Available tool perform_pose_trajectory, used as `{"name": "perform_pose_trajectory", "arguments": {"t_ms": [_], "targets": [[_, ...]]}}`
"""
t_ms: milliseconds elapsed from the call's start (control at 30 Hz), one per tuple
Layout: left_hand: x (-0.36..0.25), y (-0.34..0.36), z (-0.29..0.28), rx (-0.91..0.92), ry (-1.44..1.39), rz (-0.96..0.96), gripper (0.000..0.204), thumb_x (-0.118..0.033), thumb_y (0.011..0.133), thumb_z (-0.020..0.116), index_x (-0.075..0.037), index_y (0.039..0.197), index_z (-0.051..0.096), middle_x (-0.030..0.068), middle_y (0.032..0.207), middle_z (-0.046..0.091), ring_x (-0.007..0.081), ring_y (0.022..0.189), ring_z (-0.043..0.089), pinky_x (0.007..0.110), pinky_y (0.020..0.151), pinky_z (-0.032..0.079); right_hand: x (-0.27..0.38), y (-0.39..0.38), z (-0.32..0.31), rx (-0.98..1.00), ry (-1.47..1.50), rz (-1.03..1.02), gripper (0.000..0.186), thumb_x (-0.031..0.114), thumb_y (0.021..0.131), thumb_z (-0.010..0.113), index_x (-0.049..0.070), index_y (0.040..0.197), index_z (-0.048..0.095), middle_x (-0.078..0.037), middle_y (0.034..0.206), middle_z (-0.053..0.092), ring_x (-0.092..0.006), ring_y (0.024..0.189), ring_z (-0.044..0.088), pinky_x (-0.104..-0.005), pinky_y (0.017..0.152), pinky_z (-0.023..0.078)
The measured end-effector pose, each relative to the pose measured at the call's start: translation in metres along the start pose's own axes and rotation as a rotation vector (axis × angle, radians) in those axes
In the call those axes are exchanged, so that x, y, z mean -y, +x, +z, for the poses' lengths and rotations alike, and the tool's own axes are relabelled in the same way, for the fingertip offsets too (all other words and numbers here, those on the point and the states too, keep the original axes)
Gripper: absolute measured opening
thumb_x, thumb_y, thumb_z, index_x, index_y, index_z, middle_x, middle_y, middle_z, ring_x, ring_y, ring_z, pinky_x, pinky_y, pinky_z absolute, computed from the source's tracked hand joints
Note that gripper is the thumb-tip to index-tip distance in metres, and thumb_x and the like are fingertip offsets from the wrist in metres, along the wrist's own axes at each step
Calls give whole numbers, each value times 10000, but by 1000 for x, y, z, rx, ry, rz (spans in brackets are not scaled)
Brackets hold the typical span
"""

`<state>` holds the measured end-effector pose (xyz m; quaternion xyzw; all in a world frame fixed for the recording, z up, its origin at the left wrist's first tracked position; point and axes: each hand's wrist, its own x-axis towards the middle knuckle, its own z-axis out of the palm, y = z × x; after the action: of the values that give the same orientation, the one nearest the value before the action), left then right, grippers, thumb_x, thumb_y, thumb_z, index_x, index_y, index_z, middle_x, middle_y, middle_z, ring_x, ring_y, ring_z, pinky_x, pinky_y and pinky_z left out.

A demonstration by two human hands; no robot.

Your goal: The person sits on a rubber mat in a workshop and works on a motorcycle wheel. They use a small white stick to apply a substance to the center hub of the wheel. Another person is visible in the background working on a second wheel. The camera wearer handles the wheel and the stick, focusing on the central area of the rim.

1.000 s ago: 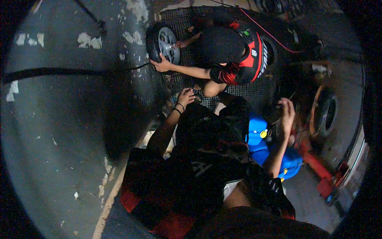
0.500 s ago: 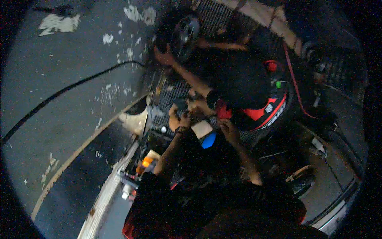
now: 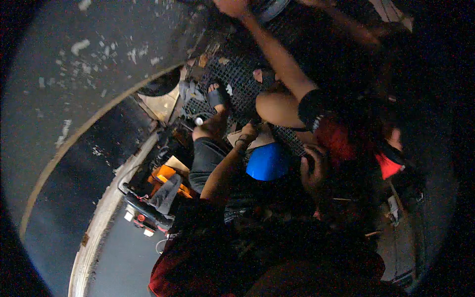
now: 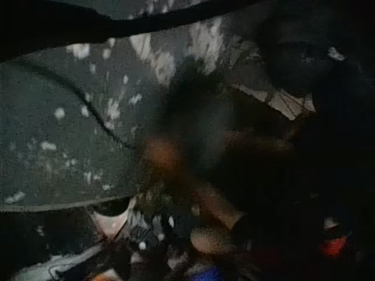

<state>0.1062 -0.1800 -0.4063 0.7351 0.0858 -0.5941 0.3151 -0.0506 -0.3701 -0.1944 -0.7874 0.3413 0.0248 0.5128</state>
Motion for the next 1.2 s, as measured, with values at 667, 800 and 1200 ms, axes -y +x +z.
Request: {"name": "perform_pose_trajectory", "arguments": {"t_ms": [667, 800, 1200], "targets": [[137, 210, 23, 346, 348, 78, 431, -340, 922, 584, -80, 1261, 525, 189, 1087, 643, 361, 1016, 617, 400, 898, 490, -41, 463, 157, -500, -1264, -808, 574, 480, 850, 609, 140, 1307, 540, -135, 1375, 474, -322, 1317, 372, -723, 961, 312], [148, 241, 26, 419, 454, 138, 431, -344, 917, 592, -82, 1254, 533, 189, 1077, 646, 361, 1007, 620, 403, 895, 491, -30, 531, 166, -711, -1519, -801, 530, 498, 870, 581, 138, 1259, 574, -118, 1361, 481, -317, 1310, 377, -771, 947, 298], [138, 276, 38, 754, 1043, 515, 431, -355, 900, 615, -86, 1232, 558, 187, 1048, 655, 362, 981, 628, 414, 885, 493, -137, 86, 208, -154, -358, -280, 322, 269, 938, 582, 56, 1174, 630, -157, 1061, 681, -336, 964, 657, -449, 856, 522]]}}
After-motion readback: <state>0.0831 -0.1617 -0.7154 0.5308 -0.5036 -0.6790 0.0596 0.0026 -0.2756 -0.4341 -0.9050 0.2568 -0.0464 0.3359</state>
